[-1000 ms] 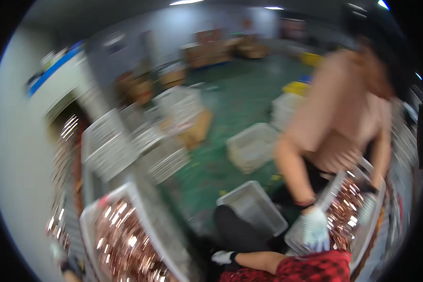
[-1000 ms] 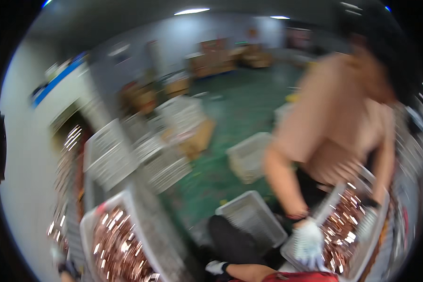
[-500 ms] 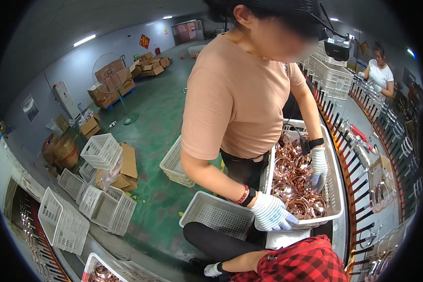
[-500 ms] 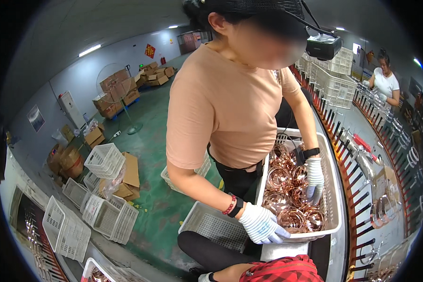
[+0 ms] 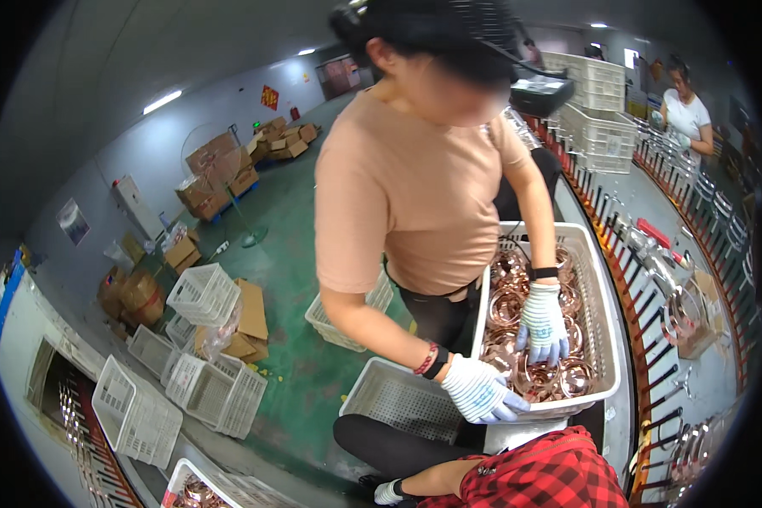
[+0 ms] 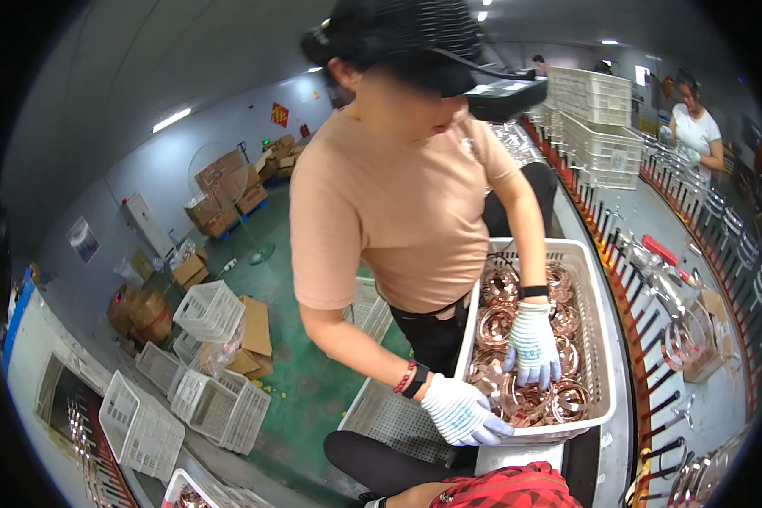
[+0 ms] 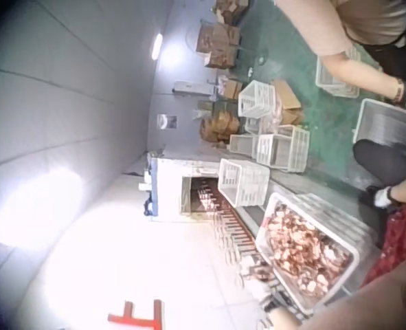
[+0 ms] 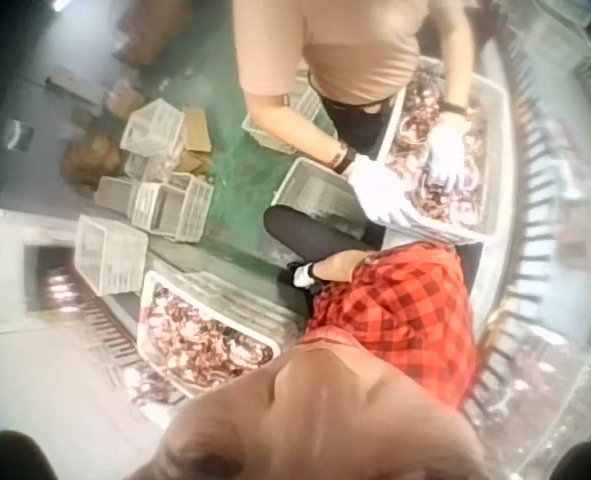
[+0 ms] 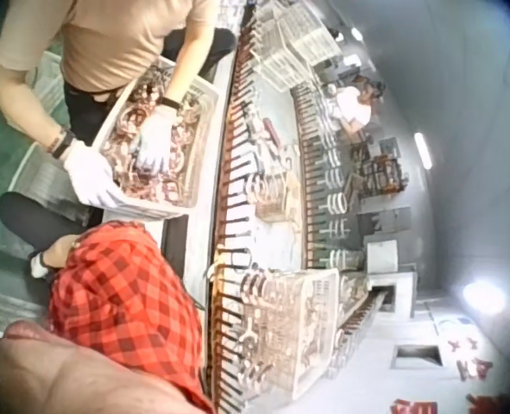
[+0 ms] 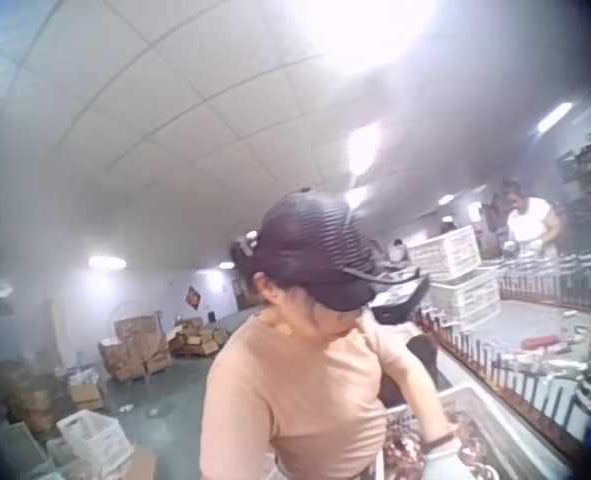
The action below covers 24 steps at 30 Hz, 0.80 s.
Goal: Placing copper-colored bowl-like parts onto a rotating assembly line rack.
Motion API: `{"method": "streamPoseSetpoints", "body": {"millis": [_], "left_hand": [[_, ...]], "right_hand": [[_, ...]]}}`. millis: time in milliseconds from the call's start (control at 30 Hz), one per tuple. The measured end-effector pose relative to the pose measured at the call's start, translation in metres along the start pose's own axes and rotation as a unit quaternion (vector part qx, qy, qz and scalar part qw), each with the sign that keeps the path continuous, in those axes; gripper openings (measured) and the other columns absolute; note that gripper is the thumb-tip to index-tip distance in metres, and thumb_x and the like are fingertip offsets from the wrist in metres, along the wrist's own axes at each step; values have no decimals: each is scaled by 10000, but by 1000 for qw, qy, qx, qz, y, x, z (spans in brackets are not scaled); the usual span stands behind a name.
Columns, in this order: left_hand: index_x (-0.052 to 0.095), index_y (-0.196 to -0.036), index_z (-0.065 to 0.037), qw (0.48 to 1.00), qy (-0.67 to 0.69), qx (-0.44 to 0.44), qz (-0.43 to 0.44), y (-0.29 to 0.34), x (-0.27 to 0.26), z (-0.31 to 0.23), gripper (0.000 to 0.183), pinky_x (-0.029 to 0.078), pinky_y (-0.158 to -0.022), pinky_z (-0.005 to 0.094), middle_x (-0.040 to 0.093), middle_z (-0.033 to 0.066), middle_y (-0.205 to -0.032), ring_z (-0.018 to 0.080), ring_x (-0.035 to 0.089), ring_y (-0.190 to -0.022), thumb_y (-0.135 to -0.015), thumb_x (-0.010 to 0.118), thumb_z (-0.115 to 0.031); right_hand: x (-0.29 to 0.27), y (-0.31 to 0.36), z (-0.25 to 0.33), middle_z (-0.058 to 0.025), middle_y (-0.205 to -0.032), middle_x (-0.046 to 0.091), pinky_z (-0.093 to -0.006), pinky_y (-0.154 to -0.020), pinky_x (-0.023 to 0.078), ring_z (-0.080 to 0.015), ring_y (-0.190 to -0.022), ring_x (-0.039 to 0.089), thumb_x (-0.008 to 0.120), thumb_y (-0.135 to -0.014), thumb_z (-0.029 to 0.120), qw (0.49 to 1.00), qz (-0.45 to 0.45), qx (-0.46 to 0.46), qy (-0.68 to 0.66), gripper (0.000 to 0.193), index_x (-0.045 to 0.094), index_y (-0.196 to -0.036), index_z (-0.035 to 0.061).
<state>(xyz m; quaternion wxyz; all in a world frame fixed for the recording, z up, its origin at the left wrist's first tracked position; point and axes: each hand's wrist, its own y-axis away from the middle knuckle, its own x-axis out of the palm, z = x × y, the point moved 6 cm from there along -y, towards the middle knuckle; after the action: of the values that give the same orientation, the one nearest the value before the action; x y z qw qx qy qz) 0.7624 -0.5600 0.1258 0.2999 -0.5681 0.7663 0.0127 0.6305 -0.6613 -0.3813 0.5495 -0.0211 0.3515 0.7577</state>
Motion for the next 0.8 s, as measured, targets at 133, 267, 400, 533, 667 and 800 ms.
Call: {"method": "streamPoseSetpoints", "body": {"millis": [133,267,400,533,667,800], "left_hand": [[460,-1111,21,1000,7,17,15,15,6,-2,330,457,-736,285,541,130,-1020,198,536,-882,-863,473,-198],[455,-1114,24,999,13,27,19,34,4,1,331,459,-735,282,542,135,-1017,198,536,-880,-865,472,-194],[451,-1117,27,999,26,33,25,47,2,3,332,460,-735,279,543,139,-1014,198,536,-879,-867,471,-190],[446,-1120,30,999,36,32,26,66,-7,9,333,462,-734,276,543,143,-1011,198,536,-877,-869,471,-187],[441,-1123,34,999,43,18,17,95,-24,17,334,464,-734,273,544,148,-1009,198,537,-875,-871,470,-183],[438,-1125,36,999,36,-27,-17,126,-49,38,334,465,-733,271,545,151,-1007,197,537,-874,-872,469,-180]], "right_hand": [[0,9,24,-111,-764,610,-345,-620,452,-251,-713,587,549,-693,141,967,-11,-99,233,116,632,-746,78],[2,17,42,-138,-802,614,-362,-658,474,-277,-751,597,528,-705,143,928,-22,-142,344,156,637,-781,60],[2,25,54,-144,-835,614,-336,-702,481,-269,-795,597,569,-691,186,915,-7,-141,377,186,637,-801,52],[16,15,49,-146,-798,610,-341,-694,482,-268,-763,595,592,-667,210,912,15,-133,388,201,632,-774,45],[33,3,38,-138,-747,608,-357,-657,482,-263,-714,593,563,-675,183,913,14,-127,388,162,630,-739,50],[53,-25,26,-129,-697,607,-373,-621,481,-258,-666,591,535,-683,155,912,18,-134,387,140,629,-704,54]]}}
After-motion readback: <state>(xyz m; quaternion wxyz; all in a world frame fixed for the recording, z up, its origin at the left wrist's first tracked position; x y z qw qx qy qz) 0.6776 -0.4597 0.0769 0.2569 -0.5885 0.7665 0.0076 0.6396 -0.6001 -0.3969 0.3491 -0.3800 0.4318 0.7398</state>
